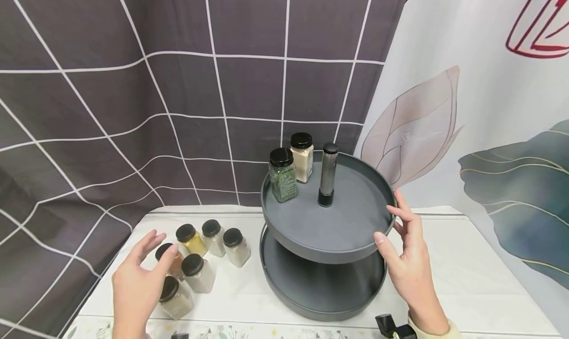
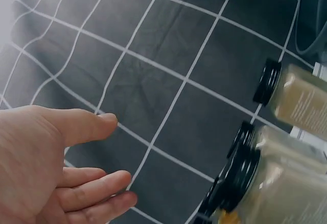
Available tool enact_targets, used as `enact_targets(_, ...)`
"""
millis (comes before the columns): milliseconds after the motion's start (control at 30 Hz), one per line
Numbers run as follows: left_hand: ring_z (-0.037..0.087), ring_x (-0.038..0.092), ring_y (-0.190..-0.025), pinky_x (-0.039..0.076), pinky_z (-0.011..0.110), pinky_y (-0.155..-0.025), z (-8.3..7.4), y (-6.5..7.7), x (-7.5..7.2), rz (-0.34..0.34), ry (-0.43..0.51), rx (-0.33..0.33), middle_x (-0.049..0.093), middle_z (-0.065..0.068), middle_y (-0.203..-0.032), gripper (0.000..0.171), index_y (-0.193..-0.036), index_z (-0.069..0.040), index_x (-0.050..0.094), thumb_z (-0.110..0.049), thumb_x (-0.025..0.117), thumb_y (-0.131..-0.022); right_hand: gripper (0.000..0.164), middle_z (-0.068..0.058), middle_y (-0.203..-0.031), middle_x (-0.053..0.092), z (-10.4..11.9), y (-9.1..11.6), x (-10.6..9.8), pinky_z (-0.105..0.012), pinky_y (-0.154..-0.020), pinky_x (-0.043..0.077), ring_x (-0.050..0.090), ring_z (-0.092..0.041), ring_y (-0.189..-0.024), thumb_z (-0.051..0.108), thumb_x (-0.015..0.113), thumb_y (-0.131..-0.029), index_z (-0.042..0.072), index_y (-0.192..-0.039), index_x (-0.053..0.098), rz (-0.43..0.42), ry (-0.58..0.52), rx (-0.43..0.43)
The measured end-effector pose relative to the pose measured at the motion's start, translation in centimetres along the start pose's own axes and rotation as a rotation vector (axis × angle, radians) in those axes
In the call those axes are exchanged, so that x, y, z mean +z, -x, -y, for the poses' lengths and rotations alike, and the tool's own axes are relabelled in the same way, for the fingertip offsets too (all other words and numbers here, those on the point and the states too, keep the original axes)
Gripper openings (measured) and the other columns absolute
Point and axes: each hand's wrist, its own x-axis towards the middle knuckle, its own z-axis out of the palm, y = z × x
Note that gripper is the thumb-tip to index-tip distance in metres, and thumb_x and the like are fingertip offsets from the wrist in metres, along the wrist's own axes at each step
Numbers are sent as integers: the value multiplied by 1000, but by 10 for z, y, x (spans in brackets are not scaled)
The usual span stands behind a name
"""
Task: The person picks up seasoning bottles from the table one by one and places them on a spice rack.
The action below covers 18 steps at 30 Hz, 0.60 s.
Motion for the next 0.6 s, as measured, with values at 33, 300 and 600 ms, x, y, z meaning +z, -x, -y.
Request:
enact_targets(33,23,55,-114,40,38,-93,2,0,-2,12,-3,-15,64,0,-117,54,-128,-20,56,-39,71,-80,48,6,-150,26,0,0,0,-21,-102,31,29,-20,-135,-1,60,-82,-1,-126,42,0,1,2)
enact_targets(300,29,56,-110,42,16,-82,25,-3,-13,175,-79,23,63,6,-119,59,-131,-11,52,-44,64,-84,49,3,-151,26,0,0,-1,-22,-103,31,26,-19,-137,-2,63,-80,-2,-124,43,-2,2,-6)
enact_targets(600,-3,55,-98,41,6,-75,44,-6,-21,302,-108,145,61,7,-121,61,-130,-10,52,-42,69,-81,48,-6,-148,30,-3,0,-1,-21,-103,31,28,-25,-135,-4,66,-76,-5,-120,46,-20,-4,-69)
